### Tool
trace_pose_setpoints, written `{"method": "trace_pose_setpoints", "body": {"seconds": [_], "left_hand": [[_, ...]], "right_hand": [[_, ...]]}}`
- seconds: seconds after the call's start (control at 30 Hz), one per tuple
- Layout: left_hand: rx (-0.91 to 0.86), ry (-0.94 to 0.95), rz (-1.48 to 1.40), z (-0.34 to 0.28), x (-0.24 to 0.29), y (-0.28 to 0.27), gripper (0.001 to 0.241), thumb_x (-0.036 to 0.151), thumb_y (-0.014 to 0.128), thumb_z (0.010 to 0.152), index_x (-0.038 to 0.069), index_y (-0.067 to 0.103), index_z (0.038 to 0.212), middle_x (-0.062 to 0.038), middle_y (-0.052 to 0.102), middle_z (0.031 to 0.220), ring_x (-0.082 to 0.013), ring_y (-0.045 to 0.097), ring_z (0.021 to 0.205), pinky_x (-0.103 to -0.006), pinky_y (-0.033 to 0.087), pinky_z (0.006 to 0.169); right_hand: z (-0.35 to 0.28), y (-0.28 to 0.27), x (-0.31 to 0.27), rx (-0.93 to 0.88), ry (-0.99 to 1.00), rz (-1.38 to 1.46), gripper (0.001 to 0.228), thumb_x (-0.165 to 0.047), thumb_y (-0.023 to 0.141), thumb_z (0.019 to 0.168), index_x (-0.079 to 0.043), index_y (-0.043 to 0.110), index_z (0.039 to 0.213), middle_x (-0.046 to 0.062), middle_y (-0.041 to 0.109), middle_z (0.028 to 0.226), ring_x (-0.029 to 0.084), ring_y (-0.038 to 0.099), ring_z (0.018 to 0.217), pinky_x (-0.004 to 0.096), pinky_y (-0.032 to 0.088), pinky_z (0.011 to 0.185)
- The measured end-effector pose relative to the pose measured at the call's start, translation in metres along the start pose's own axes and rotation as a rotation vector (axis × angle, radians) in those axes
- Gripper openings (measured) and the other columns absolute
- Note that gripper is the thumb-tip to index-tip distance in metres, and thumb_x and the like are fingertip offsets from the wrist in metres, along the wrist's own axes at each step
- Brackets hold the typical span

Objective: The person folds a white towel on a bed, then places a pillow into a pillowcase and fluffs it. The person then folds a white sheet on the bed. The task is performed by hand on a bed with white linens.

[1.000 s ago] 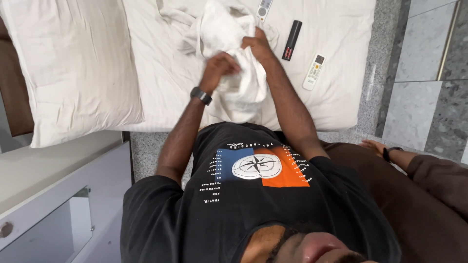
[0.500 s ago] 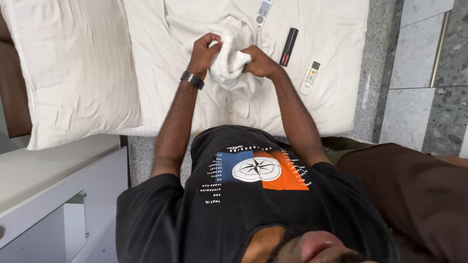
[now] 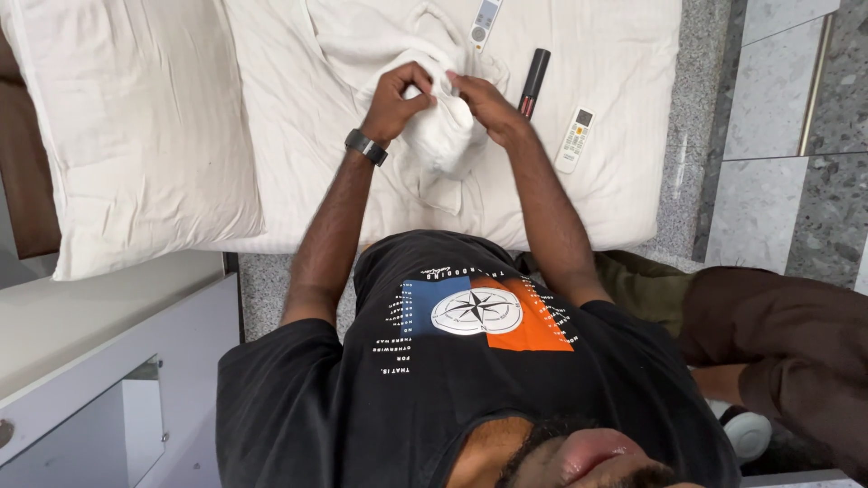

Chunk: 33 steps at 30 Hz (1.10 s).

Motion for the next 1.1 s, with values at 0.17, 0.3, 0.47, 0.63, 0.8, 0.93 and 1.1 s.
{"method": "trace_pose_setpoints", "body": {"seconds": [0.17, 0.3, 0.47, 0.63, 0.8, 0.93, 1.1], "left_hand": [[-0.006, -0.25, 0.052, -0.007, 0.022, 0.002, 0.021, 0.011, 0.064, 0.094, 0.012, 0.059, 0.115, -0.006, 0.075, 0.091, -0.0168, 0.071, 0.089, -0.0332, 0.055, 0.084], [0.164, -0.342, 0.885, -0.019, 0.05, -0.007, 0.072, 0.027, 0.076, 0.078, 0.02, 0.046, 0.143, -0.01, 0.072, 0.093, -0.0268, 0.07, 0.088, -0.0437, 0.053, 0.073], [0.262, -0.177, 1.273, -0.022, 0.028, -0.029, 0.093, 0.045, 0.089, 0.067, 0.02, 0.045, 0.145, -0.019, 0.063, 0.115, -0.0373, 0.062, 0.102, -0.0532, 0.051, 0.068], [0.434, -0.098, 1.194, -0.036, -0.05, -0.074, 0.056, 0.029, 0.081, 0.08, 0.017, 0.062, 0.131, -0.016, 0.066, 0.118, -0.0366, 0.064, 0.105, -0.0503, 0.054, 0.077], [0.58, -0.003, 0.569, -0.024, -0.01, -0.081, 0.016, 0.004, 0.061, 0.099, 0.007, 0.068, 0.114, -0.007, 0.077, 0.103, -0.025, 0.074, 0.096, -0.0363, 0.057, 0.081], [0.581, 0.193, 0.456, -0.005, 0.026, -0.072, 0.016, -0.002, 0.058, 0.098, 0.005, 0.068, 0.109, -0.006, 0.077, 0.098, -0.0193, 0.073, 0.09, -0.0323, 0.057, 0.078], [0.468, 0.247, 0.317, 0.016, 0.058, -0.031, 0.012, -0.004, 0.062, 0.095, 0.004, 0.069, 0.102, -0.006, 0.074, 0.089, -0.0123, 0.067, 0.081, -0.0282, 0.052, 0.07]], "right_hand": [[0.008, 0.008, 0.002, 0.022, -0.181, -0.065, 0.039, -0.017, 0.055, 0.096, 0.001, 0.063, 0.13, 0.007, 0.07, 0.11, 0.013, 0.065, 0.096, 0.032, 0.056, 0.086], [-0.01, 0.016, -0.025, 0.038, -0.429, -0.238, 0.051, 0.0, 0.059, 0.089, 0.003, 0.057, 0.139, 0.009, 0.07, 0.119, 0.015, 0.067, 0.108, 0.033, 0.057, 0.097], [-0.021, 0.016, -0.03, -0.048, -0.497, -0.172, 0.06, 0.004, 0.058, 0.087, 0.002, 0.052, 0.147, 0.011, 0.07, 0.124, 0.018, 0.069, 0.113, 0.034, 0.058, 0.102], [-0.032, 0.008, -0.029, -0.138, -0.576, -0.024, 0.062, 0.006, 0.056, 0.086, 0.002, 0.052, 0.148, 0.011, 0.069, 0.131, 0.019, 0.068, 0.12, 0.036, 0.055, 0.109], [-0.023, -0.008, -0.019, -0.012, -0.476, -0.422, 0.061, -0.003, 0.075, 0.088, -0.003, 0.058, 0.147, 0.011, 0.071, 0.135, 0.024, 0.068, 0.122, 0.041, 0.054, 0.109], [-0.039, 0.001, -0.047, 0.248, -0.599, -0.733, 0.08, -0.015, 0.09, 0.087, -0.004, 0.045, 0.152, 0.019, 0.053, 0.148, 0.031, 0.057, 0.134, 0.044, 0.048, 0.115], [-0.062, 0.042, -0.091, 0.236, -0.808, -0.822, 0.12, -0.027, 0.107, 0.07, 0.005, 0.027, 0.153, 0.036, 0.027, 0.151, 0.053, 0.03, 0.142, 0.059, 0.036, 0.111]]}}
Point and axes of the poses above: each hand's wrist, its own z-axis towards the middle knuckle, its own y-axis out of the palm, x = y × z, the point moved 6 cm from there along z, towards the middle knuckle
